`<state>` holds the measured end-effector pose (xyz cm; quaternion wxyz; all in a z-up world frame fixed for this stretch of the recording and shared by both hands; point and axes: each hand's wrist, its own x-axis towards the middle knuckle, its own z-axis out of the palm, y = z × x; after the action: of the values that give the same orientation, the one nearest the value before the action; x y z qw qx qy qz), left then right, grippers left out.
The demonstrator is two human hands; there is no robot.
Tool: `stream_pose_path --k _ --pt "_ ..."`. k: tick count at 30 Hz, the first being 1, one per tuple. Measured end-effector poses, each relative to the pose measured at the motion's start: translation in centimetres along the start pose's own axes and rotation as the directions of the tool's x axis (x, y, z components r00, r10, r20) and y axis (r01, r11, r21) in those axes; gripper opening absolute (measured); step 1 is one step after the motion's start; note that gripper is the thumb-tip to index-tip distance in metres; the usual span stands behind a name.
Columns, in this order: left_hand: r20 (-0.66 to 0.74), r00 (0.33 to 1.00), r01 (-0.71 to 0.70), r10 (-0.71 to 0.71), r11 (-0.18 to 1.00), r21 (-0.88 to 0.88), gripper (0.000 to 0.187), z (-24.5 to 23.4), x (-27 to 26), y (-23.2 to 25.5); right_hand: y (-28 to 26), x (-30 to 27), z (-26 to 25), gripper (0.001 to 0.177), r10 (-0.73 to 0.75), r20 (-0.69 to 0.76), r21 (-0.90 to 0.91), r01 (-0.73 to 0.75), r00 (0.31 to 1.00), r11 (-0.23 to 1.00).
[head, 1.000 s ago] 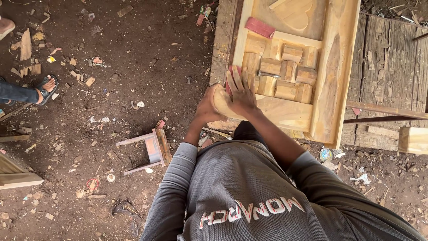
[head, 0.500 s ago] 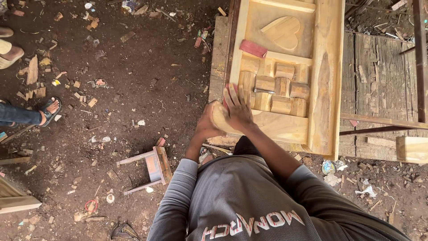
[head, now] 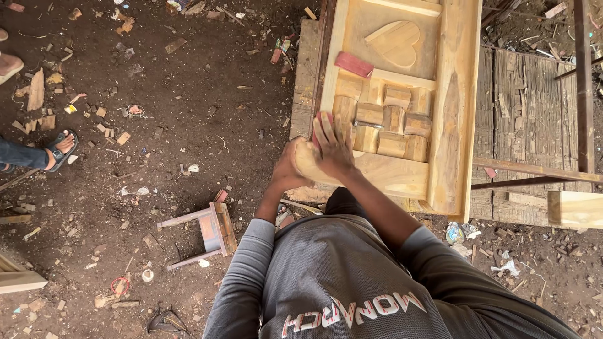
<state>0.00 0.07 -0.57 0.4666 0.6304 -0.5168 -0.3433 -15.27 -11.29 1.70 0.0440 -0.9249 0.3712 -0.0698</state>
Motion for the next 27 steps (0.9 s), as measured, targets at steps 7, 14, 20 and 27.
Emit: stream_pose_path --k 7,14,20,27 --pt "-0.007 1.000 -0.010 0.010 1.000 -0.021 0.128 0.4 0.1 -0.7 1.1 1.3 -0.6 0.071 0.026 0.028 0.064 -0.027 0.999 0.998" --pt "-0.020 1.000 -0.019 0.019 1.000 0.003 0.125 0.4 0.0 -0.4 1.4 2.9 0.2 0.073 0.048 -0.049 0.196 -0.037 0.998 0.980" --pt "-0.029 1.000 0.000 -0.001 0.998 -0.061 0.125 0.3 -0.1 -0.3 1.0 -1.5 0.1 0.071 -0.059 -0.037 0.052 0.061 0.998 0.997" --pt "-0.048 0.998 -0.042 0.037 0.993 -0.107 0.121 0.6 -0.2 -0.5 4.3 5.2 0.9 0.066 0.015 0.001 0.049 -0.015 1.000 0.999"
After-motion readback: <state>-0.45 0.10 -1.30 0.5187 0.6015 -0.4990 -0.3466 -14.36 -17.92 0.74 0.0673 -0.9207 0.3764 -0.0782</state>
